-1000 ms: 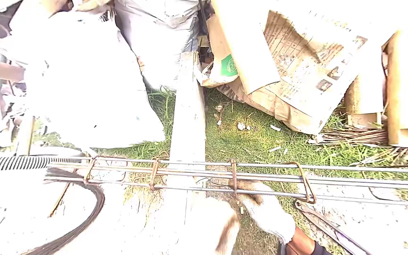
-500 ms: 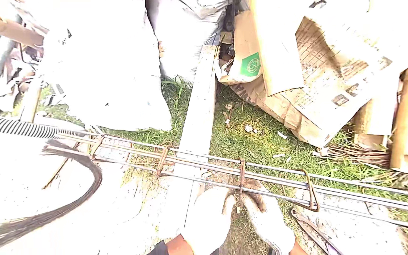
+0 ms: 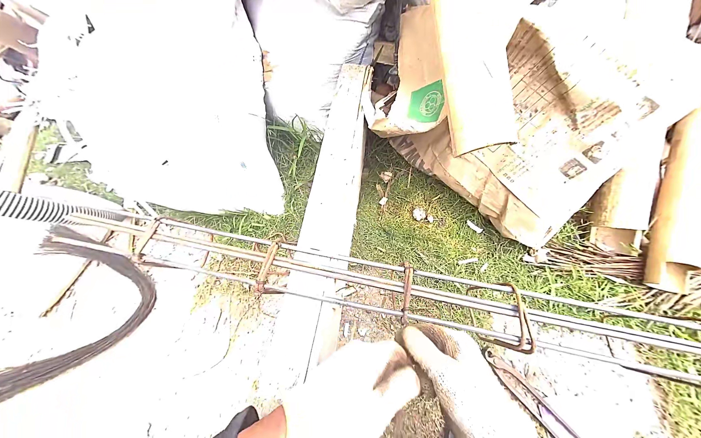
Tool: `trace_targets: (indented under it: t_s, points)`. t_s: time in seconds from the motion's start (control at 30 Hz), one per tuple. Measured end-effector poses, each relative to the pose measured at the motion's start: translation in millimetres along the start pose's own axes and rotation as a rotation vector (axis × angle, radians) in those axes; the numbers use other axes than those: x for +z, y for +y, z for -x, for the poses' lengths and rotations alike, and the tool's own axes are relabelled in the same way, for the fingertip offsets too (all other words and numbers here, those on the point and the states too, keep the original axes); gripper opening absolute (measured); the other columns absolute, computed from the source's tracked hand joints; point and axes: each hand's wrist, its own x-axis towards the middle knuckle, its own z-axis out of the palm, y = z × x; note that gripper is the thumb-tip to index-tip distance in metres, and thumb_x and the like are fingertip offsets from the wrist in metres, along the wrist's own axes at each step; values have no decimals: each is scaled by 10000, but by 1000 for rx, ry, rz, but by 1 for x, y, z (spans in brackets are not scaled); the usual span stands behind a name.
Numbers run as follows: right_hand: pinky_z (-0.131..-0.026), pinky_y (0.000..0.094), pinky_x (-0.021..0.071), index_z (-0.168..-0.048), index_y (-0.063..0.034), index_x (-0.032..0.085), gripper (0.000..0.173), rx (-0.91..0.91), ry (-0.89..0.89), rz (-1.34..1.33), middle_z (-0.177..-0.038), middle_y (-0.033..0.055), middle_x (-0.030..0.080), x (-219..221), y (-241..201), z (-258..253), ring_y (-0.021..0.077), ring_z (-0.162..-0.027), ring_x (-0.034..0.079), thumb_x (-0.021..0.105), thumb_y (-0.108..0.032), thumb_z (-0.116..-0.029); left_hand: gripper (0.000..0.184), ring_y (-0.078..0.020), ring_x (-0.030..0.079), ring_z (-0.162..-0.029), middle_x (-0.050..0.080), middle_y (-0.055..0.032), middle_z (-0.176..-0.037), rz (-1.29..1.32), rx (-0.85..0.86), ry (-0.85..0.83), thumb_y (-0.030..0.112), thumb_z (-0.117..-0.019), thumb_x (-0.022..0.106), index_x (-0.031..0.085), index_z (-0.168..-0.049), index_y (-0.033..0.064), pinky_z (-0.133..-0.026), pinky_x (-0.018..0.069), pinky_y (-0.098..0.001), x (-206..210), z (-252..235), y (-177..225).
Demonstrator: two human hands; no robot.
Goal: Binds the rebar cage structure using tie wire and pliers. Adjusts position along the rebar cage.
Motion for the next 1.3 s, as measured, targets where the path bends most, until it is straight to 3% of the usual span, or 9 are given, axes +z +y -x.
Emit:
trace_targets:
  t_s: [0.1, 0.17, 0.23, 0.3, 0.37, 0.53, 0.77, 0.97, 1.3]
  points:
    - [-566, 320, 549, -939, -90, 739, 179, 25, 25, -59, -717, 22, 671, 6, 3, -3, 128, -608, 630, 636, -226, -994, 363, -296, 687, -724, 670, -124, -752, -237, 153, -72, 366, -1051, 511, 693, -997, 56, -634, 539, -531, 1, 5, 6]
    - [-505, 300, 519, -939, -86, 733, 195, 15, 11, -75, -682, 21, 650, 6, 6, -6, 123, -539, 588, 614, -225, -1005, 290, -254, 698, -734, 676, -66, -764, -505, 256, 199, 339, -1024, 531, 715, -971, 121, -613, 567, -492, -5, 4, 6]
    - [-464, 301, 490, -938, -76, 714, 215, 10, -20, -100, -654, 28, 610, 5, 10, -6, 134, -488, 537, 595, -237, -1018, 205, -190, 687, -848, 691, 8, -903, -771, 316, 485, 309, -956, 598, 716, -1099, 221, -705, 575, -427, -15, -10, 1]
    - [-457, 304, 481, -941, -71, 700, 223, 16, -48, -128, -650, 30, 591, 4, 11, -7, 134, -478, 513, 586, -243, -1024, 470, -216, 657, -1047, 679, 8, -1166, -914, 290, 461, 310, -907, 679, 615, -1373, 303, -860, 546, -471, -25, -26, 0]
    - [-451, 303, 465, -928, -76, 687, 230, 21, -69, -133, -635, 22, 567, 4, 11, -8, 129, -466, 489, 566, -244, -1028, 579, -269, 651, -1026, 664, -27, -1195, -978, 300, 396, 299, -874, 732, 567, -1428, 333, -822, 526, -520, -27, -41, -2]
    - [-444, 275, 445, -967, -86, 700, 224, 22, -93, -139, -663, 3, 579, 2, 12, -6, 103, -480, 483, 543, -232, -1033, 559, -276, 646, -917, 691, -19, -1149, -1033, 450, 402, 285, -823, 778, 633, -1360, 347, -724, 508, -490, -31, -53, -15]
    - [-465, 299, 481, -934, -85, 703, 241, -2, -84, -82, -666, 11, 599, 1, 12, -8, 120, -494, 523, 545, -239, -1032, 515, -268, 662, -1105, 666, -50, -1320, -1061, 432, 491, 249, -888, 687, 607, -1388, 337, -1001, 424, -618, -23, -52, -19]
    - [-510, 305, 502, -903, -135, 704, 253, -84, -1, 153, -680, -34, 614, 5, 12, -11, 93, -544, 569, 528, -270, -1024, 570, -221, 657, -1020, 661, 40, -1346, -1023, 337, 563, 240, -808, 707, 637, -1365, 332, -895, 442, -565, -9, -52, -21]
    - [-458, 258, 461, -972, -51, 663, 271, 63, -157, -370, -610, 1, 542, 7, 23, -4, 85, -471, 478, 461, -201, -1072, 396, -185, 646, -1106, 669, -8, -1280, -793, 474, 688, 208, -991, 585, 581, -1380, 281, -945, 492, -443, 5, -31, -31]
